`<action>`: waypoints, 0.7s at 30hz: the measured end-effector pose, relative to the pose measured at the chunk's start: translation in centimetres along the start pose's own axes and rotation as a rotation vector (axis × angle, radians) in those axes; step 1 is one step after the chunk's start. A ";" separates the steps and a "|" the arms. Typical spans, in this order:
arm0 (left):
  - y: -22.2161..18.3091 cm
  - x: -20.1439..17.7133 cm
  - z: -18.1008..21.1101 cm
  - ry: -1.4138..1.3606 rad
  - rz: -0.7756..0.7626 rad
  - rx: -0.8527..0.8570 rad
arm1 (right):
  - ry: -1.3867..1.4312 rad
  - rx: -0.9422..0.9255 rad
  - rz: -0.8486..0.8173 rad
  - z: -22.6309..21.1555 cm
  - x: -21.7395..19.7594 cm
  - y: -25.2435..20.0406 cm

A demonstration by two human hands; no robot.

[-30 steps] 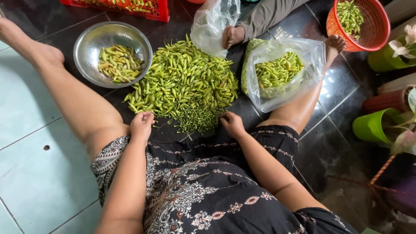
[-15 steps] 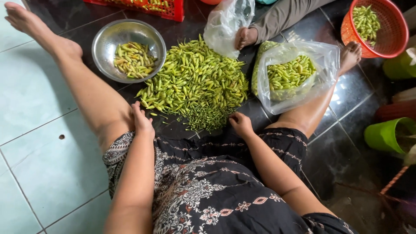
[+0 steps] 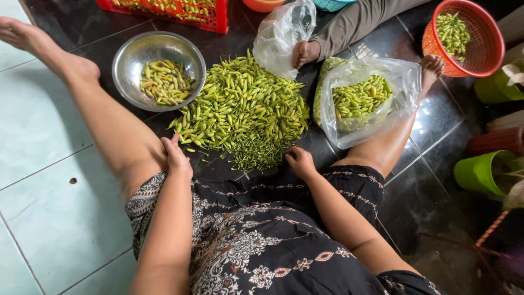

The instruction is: Manually removing the stems from green chilies and sorting them into a metal bowl while sitting on the floor.

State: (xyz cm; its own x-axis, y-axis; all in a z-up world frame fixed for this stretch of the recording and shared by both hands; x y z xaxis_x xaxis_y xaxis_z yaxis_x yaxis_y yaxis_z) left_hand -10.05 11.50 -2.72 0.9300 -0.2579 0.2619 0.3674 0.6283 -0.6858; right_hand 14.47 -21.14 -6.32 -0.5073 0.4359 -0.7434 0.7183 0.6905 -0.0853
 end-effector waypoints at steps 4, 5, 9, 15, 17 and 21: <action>-0.1 0.0 0.1 0.032 0.000 0.005 | -0.003 -0.005 -0.003 0.2 0.0 0.2; 0.2 -0.2 0.0 0.047 -0.010 -0.009 | -0.004 -0.008 -0.009 0.2 0.0 0.1; 0.7 -0.1 -0.3 0.071 -0.034 -0.002 | -0.021 -0.020 -0.012 0.1 -0.1 0.2; -2.1 0.5 0.3 0.095 -0.032 0.019 | 0.002 -0.021 -0.005 0.3 0.2 0.0; -2.0 0.5 0.3 0.111 -0.067 0.006 | 0.000 -0.020 -0.006 0.2 0.1 0.2; -1.7 0.0 0.2 0.104 -0.081 0.005 | 0.010 -0.018 -0.005 -0.1 0.0 0.0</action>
State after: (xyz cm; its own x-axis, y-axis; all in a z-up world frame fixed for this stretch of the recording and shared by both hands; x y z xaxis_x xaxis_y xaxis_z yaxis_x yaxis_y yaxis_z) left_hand -10.68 10.53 -1.43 0.8910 -0.3826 0.2446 0.4418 0.6059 -0.6616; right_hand 14.37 -21.10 -6.24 -0.5157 0.4379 -0.7364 0.7070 0.7030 -0.0772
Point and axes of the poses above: each hand's wrist, its own y-axis towards the middle knuckle, its own x-axis out of the palm, z = x × y, the point moved 4 cm from there along y, towards the middle knuckle, and after that the axes turned 7 degrees about -x, right-handed, at the moved point
